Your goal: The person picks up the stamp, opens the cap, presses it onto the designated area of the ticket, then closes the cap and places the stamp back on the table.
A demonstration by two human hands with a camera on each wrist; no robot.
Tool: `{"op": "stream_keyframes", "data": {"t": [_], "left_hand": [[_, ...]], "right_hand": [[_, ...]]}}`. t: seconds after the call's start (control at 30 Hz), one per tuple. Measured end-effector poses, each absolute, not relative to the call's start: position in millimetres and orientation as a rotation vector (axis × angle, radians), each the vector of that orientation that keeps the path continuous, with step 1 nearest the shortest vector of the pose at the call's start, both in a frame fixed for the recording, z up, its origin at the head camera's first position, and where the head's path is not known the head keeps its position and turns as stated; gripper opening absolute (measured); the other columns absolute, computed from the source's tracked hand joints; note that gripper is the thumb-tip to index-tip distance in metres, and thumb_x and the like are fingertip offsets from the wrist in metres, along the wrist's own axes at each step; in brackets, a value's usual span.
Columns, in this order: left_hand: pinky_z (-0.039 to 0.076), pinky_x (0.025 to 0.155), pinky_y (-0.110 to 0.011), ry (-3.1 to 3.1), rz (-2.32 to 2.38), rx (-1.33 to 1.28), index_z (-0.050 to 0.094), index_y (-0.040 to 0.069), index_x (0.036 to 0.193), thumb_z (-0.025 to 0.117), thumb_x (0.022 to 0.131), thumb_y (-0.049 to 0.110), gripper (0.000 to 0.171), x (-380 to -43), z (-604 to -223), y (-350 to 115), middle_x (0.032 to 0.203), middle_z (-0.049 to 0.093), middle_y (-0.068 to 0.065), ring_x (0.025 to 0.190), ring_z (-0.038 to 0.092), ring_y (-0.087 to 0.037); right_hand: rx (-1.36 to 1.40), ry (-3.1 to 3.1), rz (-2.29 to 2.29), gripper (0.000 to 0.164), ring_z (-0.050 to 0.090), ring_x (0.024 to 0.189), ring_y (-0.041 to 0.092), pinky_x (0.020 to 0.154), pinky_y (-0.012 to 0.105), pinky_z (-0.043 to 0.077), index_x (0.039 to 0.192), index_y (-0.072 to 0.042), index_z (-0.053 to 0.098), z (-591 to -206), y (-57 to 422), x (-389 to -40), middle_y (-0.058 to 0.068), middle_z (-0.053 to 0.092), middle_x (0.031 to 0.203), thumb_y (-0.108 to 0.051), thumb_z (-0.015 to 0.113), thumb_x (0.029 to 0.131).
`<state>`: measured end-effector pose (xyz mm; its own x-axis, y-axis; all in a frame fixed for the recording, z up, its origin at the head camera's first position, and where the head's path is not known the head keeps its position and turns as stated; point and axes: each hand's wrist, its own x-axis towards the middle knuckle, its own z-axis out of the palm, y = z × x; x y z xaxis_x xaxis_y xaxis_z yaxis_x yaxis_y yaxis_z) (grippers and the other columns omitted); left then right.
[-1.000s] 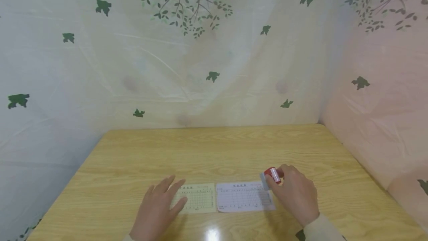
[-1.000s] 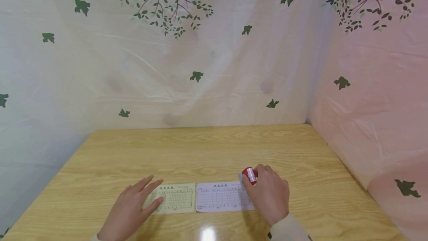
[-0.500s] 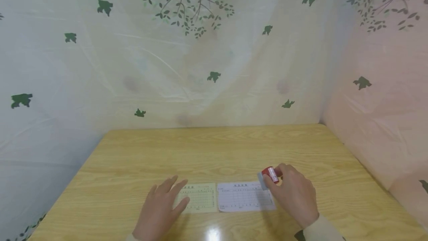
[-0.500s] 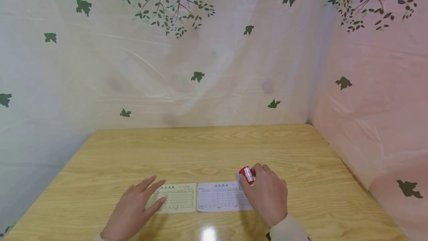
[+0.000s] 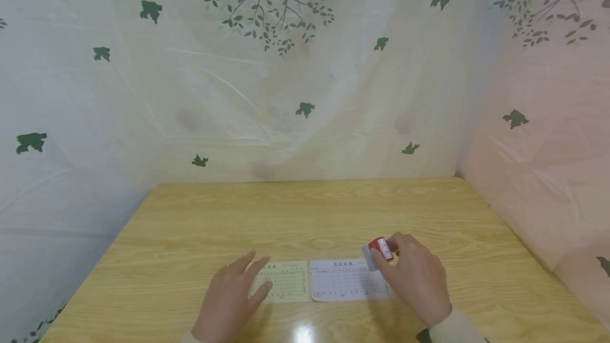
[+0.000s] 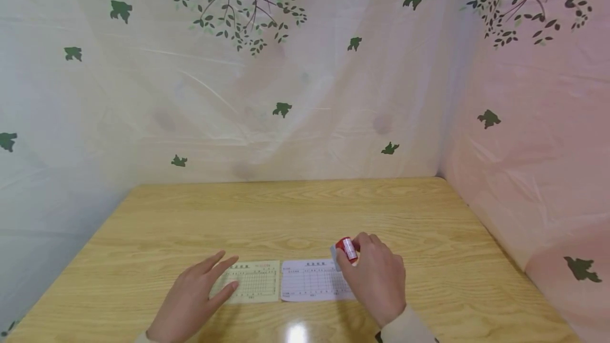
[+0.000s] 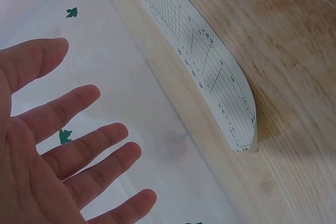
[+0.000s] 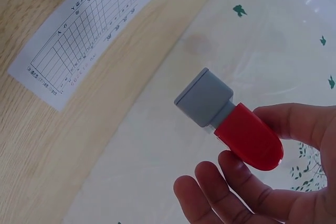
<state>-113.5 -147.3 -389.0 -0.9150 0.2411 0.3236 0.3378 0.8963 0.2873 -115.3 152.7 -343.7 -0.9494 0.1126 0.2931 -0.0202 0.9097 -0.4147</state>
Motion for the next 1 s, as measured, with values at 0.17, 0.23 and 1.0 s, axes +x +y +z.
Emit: {"op": "stream_keyframes", "data": {"t": [0.17,0.23,1.0], "left_hand": [[0.039,0.091,-0.053,-2.778,-0.507,-0.435,0.056,0.015,0.123,0.063,0.083,0.037,0.047,-113.7,-390.3,-145.7,0.126,0.052,-0.013,0.112,0.051,-0.031],[0.039,0.091,-0.052,-2.773,-0.512,-0.437,0.055,0.014,0.124,0.062,0.083,0.037,0.047,-114.1,-390.8,-145.0,0.126,0.052,-0.013,0.112,0.051,-0.031],[0.041,0.088,-0.055,-2.738,-0.492,-0.485,0.057,0.016,0.122,0.061,0.084,0.035,0.043,-116.5,-391.4,-134.3,0.120,0.057,-0.013,0.106,0.055,-0.032]], "right_hand": [[-0.074,-2.754,0.600,0.033,0.045,0.052,0.010,0.044,0.025,0.036,0.089,-0.007,0.063,-342.8,151.4,-115.2,0.006,0.062,0.084,-0.039,0.065,0.079],[-0.075,-2.754,0.600,0.034,0.045,0.052,0.010,0.045,0.025,0.036,0.089,-0.007,0.063,-342.2,150.6,-115.0,0.006,0.062,0.085,-0.039,0.065,0.079],[-0.062,-2.759,0.610,0.034,0.054,0.060,0.015,0.046,0.025,0.040,0.091,-0.009,0.063,-338.5,137.1,-115.1,0.006,0.062,0.086,-0.040,0.065,0.079]]}}
